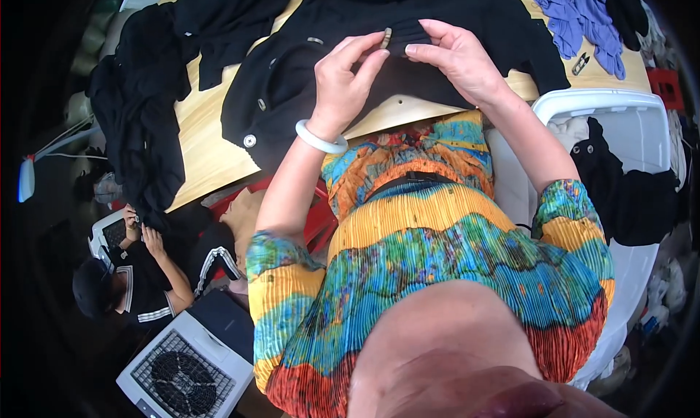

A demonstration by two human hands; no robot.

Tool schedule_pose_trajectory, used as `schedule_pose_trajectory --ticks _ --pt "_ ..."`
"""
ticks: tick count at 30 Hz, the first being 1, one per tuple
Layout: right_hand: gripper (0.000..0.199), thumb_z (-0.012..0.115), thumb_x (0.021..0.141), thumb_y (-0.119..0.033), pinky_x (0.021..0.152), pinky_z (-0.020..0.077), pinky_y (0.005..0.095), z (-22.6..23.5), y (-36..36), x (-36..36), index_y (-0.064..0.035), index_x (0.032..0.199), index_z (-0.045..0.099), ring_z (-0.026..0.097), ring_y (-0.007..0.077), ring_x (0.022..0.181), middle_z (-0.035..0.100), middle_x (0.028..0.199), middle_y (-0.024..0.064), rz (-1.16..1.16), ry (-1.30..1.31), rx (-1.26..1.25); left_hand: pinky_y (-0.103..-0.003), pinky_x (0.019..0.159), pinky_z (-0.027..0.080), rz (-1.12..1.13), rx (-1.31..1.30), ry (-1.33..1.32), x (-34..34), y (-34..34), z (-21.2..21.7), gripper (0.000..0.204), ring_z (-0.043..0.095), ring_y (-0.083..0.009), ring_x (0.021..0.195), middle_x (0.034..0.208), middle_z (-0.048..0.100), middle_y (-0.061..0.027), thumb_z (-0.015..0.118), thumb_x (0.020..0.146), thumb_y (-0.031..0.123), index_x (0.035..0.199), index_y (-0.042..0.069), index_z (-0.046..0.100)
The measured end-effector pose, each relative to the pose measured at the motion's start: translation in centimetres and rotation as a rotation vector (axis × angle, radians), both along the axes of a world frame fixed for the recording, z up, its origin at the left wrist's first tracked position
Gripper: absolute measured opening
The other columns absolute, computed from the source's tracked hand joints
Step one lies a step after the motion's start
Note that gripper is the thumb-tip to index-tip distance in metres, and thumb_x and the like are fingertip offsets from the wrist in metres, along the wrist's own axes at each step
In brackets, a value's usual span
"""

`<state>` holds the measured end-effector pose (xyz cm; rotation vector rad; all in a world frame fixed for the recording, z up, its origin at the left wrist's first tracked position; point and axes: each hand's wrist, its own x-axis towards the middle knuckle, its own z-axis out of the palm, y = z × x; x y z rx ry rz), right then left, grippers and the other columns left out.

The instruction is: Inspecting black garments by checking metal eyelets and buttons on a wooden table.

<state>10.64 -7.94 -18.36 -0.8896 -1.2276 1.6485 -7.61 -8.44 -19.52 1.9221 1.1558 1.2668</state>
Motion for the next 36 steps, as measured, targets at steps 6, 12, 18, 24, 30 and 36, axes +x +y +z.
schedule_pose_trajectory --ticks 6,12,18,24,30,36 --pt "0.025 0.055 0.083 -0.006 0.077 0.0451 0.0221 0.7 0.7 -0.5 0.0022 0.106 0.053 0.056 0.0096 0.083 0.059 0.092 0.0051 0.095 0.223 -0.155 -0.02 0.069 0.044 -0.064 -0.473 -0.422 -0.7 0.0 0.3 0.02 0.054 -0.0086 0.074 0.083 0.06 -0.003 0.055 0.086 0.009 0.101 -0.003 0.059" --pt "0.021 0.052 0.083 -0.003 0.076 0.0477 0.0243 0.4 0.9 -0.5 0.0036 0.103 0.052 0.058 0.0136 0.084 0.058 0.096 0.0093 0.098 0.348 -0.273 -0.019 0.067 0.042 -0.138 -0.538 -0.548 -1.0 0.2 1.3 0.019 0.052 -0.0066 0.072 0.081 0.06 -0.0027 0.056 0.086 0.013 0.098 -0.002 0.061" --pt "0.025 0.05 0.081 0.001 0.077 0.0478 0.0262 0.7 0.8 -0.8 0.0011 0.106 0.049 0.058 0.0147 0.085 0.057 0.1 0.0093 0.097 0.432 -0.329 -0.019 0.06 0.043 0.01 -0.249 -0.362 0.0 -0.1 1.9 0.015 0.054 -0.007 0.066 0.076 0.062 -0.0034 0.058 0.084 0.011 0.092 -0.001 0.063" --pt "0.024 0.052 0.081 0.0 0.079 0.0454 0.0249 0.8 0.7 -0.9 -0.0004 0.104 0.048 0.057 0.0135 0.087 0.057 0.098 0.0079 0.076 0.359 -0.212 -0.018 0.059 0.043 0.1 0.023 -0.162 0.2 -0.2 1.7 0.013 0.052 -0.0052 0.064 0.079 0.062 -0.0022 0.06 0.083 0.007 0.092 -0.001 0.062" --pt "0.023 0.058 0.079 -0.002 0.079 0.0444 0.0233 -1.1 0.9 -1.7 -0.0014 0.1 0.048 0.057 0.0125 0.085 0.058 0.095 0.0067 -0.044 0.238 -0.155 -0.026 0.058 0.046 0.3 -0.12 -0.061 0.6 0.5 0.2 0.014 0.059 -0.0152 0.062 0.074 0.06 -0.0095 0.064 0.077 0.012 0.08 -0.002 0.064" --pt "0.025 0.059 0.079 0.0 0.074 0.0445 0.0209 -1.9 0.6 -2.3 0.0017 0.101 0.048 0.055 0.0077 0.082 0.059 0.094 0.006 -0.153 0.125 0.014 -0.026 0.061 0.047 0.24 -0.203 -0.087 1.1 0.7 -0.2 0.019 0.06 -0.0172 0.065 0.076 0.06 -0.0105 0.067 0.074 0.018 0.079 0.0 0.066"
